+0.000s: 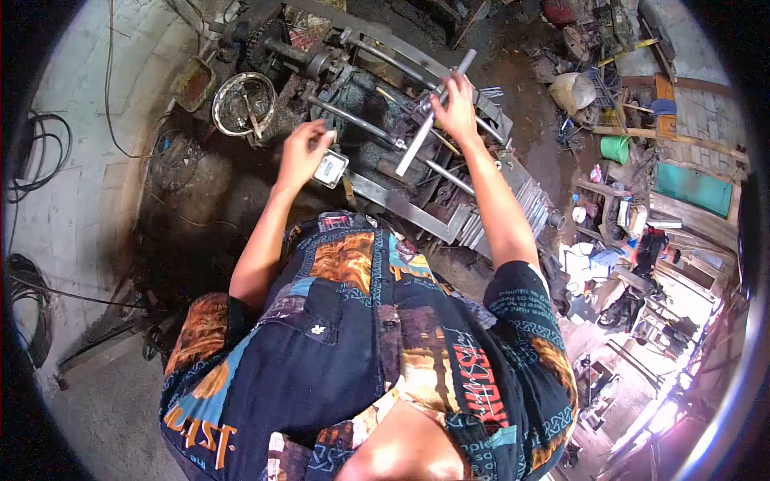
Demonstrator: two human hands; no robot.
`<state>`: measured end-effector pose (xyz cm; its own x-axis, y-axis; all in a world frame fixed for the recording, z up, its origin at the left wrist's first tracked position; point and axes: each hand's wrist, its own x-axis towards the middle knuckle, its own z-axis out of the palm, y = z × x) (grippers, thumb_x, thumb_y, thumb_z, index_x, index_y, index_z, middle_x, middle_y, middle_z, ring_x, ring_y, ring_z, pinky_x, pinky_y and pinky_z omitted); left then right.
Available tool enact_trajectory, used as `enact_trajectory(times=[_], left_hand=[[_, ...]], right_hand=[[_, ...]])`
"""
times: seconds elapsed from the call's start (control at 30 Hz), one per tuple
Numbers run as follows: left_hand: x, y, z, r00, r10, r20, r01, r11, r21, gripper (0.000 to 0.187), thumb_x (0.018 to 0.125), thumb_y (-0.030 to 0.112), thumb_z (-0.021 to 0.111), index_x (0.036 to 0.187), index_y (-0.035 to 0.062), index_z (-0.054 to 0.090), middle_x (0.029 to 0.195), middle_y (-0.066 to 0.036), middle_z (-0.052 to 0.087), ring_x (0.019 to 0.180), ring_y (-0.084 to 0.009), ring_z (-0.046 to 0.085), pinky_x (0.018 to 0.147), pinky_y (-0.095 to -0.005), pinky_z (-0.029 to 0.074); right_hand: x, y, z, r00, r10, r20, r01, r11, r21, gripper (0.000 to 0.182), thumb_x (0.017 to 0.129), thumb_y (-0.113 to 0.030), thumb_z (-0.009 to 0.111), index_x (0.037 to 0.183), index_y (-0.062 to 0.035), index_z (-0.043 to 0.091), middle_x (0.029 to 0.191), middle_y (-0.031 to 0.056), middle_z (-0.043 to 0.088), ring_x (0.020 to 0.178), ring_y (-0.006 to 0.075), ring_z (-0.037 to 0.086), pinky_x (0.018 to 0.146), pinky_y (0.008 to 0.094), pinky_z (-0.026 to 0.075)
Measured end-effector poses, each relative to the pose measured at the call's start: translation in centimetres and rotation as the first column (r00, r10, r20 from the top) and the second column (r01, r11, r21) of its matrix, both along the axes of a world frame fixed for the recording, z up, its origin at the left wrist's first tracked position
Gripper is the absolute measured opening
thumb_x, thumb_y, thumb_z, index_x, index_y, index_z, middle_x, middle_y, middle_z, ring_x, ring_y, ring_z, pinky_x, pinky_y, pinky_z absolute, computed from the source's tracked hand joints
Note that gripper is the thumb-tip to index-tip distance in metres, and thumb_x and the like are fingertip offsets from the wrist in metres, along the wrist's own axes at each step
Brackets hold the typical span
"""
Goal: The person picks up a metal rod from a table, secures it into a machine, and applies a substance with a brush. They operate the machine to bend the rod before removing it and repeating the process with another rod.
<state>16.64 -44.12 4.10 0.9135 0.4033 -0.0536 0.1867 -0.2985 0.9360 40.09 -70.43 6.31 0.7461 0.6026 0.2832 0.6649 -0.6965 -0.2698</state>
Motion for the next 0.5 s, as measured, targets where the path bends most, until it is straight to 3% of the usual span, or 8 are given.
enact_trajectory(times=[0.03,0.07,0.13,0.17,0.23,0.3,0.33,0.5], left_hand=[[1.3,-1.5,0.9,0.996,-0.088,-0.015,0.087,0.996,-0.035,0.048,0.085,0.030,0.071,0.119,-0.0030,0.059,0.106,-0.019,0.066,0.089,-0.0237,0.067,0.076,-0.0341,0.053],[2.6,-3.1,1.9,0.984,-0.165,-0.060,0.161,0.985,-0.059,0.054,0.083,0.034,0.072,0.119,-0.0036,0.059,0.106,-0.021,0.066,0.089,-0.0246,0.067,0.077,-0.0358,0.053],[4.7,-6.8,3.4,0.950,-0.305,-0.075,0.300,0.951,-0.069,0.061,0.081,0.037,0.073,0.123,-0.0042,0.056,0.105,-0.021,0.066,0.090,-0.0260,0.067,0.079,-0.0370,0.053],[5.5,-8.4,3.8,0.928,-0.368,-0.049,0.366,0.929,-0.050,0.062,0.081,0.035,0.072,0.125,-0.0042,0.053,0.105,-0.019,0.066,0.091,-0.0265,0.067,0.080,-0.0367,0.053],[7.0,-11.6,3.0,0.909,-0.417,-0.003,0.416,0.905,0.085,0.052,0.082,0.029,0.070,0.117,-0.0061,0.051,0.095,-0.026,0.065,0.090,-0.0387,0.066,0.076,-0.0464,0.053],[8.0,-14.0,1.9,0.907,-0.393,-0.151,0.404,0.913,0.055,0.042,0.084,0.018,0.065,0.113,-0.0055,0.045,0.087,-0.027,0.064,0.083,-0.0426,0.066,0.071,-0.0493,0.053],[8.3,-14.4,2.0,0.880,-0.399,-0.258,0.421,0.907,0.034,0.037,0.083,0.011,0.060,0.112,-0.0058,0.043,0.082,-0.026,0.064,0.079,-0.0426,0.066,0.069,-0.0494,0.054],[8.3,-15.3,1.9,0.873,-0.338,-0.352,0.375,0.926,0.041,0.034,0.082,0.006,0.056,0.112,-0.0031,0.043,0.085,-0.026,0.065,0.083,-0.0429,0.066,0.071,-0.0497,0.055]], right_hand=[[0.4,0.3,-0.2,1.000,0.009,-0.001,-0.009,1.000,-0.010,0.055,0.077,-0.020,0.070,0.123,0.0007,0.049,0.124,0.0241,0.050,0.125,0.0391,0.042,0.106,0.0443,0.037],[0.9,0.7,-0.4,0.982,-0.153,-0.115,0.162,0.984,0.076,0.064,0.075,-0.023,0.073,0.128,-0.0001,0.045,0.125,0.0242,0.051,0.123,0.0381,0.045,0.104,0.0431,0.038],[3.3,1.1,-1.8,0.865,-0.334,-0.373,0.402,0.908,0.119,0.088,0.068,-0.022,0.079,0.137,0.0014,0.031,0.121,0.0244,0.055,0.115,0.0363,0.054,0.101,0.0415,0.040],[4.2,1.4,-1.7,0.756,-0.367,-0.542,0.498,0.860,0.113,0.087,0.067,-0.017,0.078,0.136,0.0061,0.031,0.116,0.0236,0.058,0.106,0.0355,0.059,0.096,0.0400,0.044],[6.9,1.3,-4.8,0.725,-0.386,-0.571,0.563,0.809,0.168,0.072,0.072,-0.008,0.071,0.131,0.0080,0.033,0.105,0.0214,0.062,0.090,0.0318,0.064,0.083,0.0397,0.053],[8.9,1.5,-5.6,0.432,-0.108,-0.895,0.745,0.603,0.286,0.042,0.077,-0.005,0.065,0.112,0.0031,0.043,0.090,0.0197,0.065,0.072,0.0324,0.068,0.064,0.0445,0.056],[9.4,1.8,-5.3,0.417,-0.052,-0.907,0.776,0.540,0.326,0.020,0.080,0.001,0.057,0.096,0.0028,0.046,0.080,0.0182,0.063,0.056,0.0266,0.064,0.050,0.0417,0.053],[13.5,0.9,-5.1,0.146,0.114,-0.983,0.900,0.397,0.180,0.010,0.079,0.005,0.051,0.089,0.0059,0.050,0.078,0.0171,0.057,0.068,0.0293,0.059,0.061,0.0431,0.052]])
